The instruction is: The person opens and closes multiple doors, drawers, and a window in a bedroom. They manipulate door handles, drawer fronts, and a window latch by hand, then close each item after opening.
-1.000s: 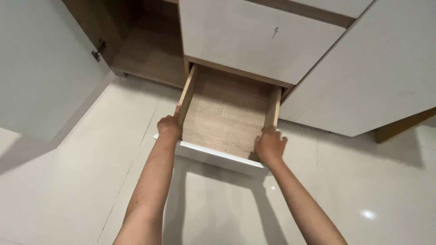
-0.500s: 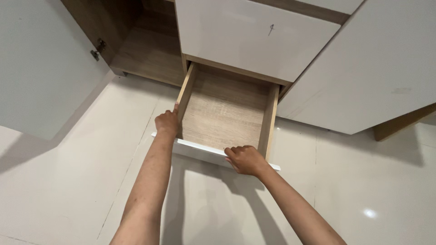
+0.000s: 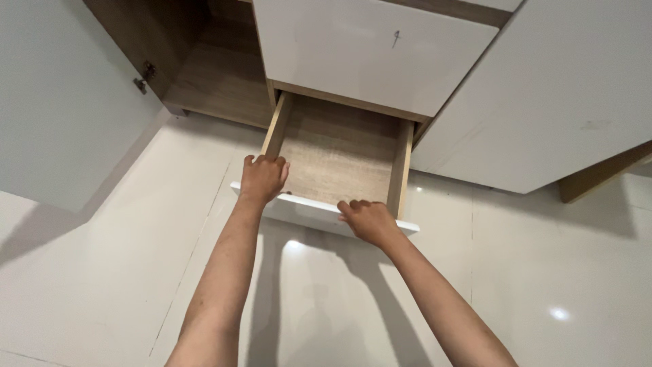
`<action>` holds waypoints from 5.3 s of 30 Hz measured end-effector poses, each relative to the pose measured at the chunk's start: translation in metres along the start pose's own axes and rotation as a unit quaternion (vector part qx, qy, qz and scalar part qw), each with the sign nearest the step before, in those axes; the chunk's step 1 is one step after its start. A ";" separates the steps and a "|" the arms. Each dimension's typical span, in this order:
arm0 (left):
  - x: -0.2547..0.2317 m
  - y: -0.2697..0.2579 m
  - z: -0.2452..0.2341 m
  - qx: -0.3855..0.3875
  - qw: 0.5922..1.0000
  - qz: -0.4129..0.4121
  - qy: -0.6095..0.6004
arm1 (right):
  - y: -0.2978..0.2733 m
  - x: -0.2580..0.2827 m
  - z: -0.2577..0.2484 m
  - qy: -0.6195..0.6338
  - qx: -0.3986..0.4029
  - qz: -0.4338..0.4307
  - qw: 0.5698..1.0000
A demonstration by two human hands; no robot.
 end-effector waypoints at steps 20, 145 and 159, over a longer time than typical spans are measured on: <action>-0.089 -0.015 0.006 -0.013 0.996 0.075 0.050 | 0.035 -0.042 0.011 -0.079 -0.128 0.181 0.972; 0.222 -0.219 -0.075 -0.024 0.961 -0.276 -0.004 | 0.171 -0.157 0.075 -0.125 0.239 0.276 0.922; 0.284 -0.373 -0.196 -0.189 0.911 -0.360 0.074 | 0.269 0.330 -0.111 0.044 0.013 -0.170 0.984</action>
Point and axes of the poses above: each hand's wrist, its own y-axis towards the middle knuckle, its own z-axis out of the palm, x = y × z, the point moved 8 cm from there along y, towards the middle knuckle, and after that the axes turned 10 degrees about z, right-handed, at the moved point
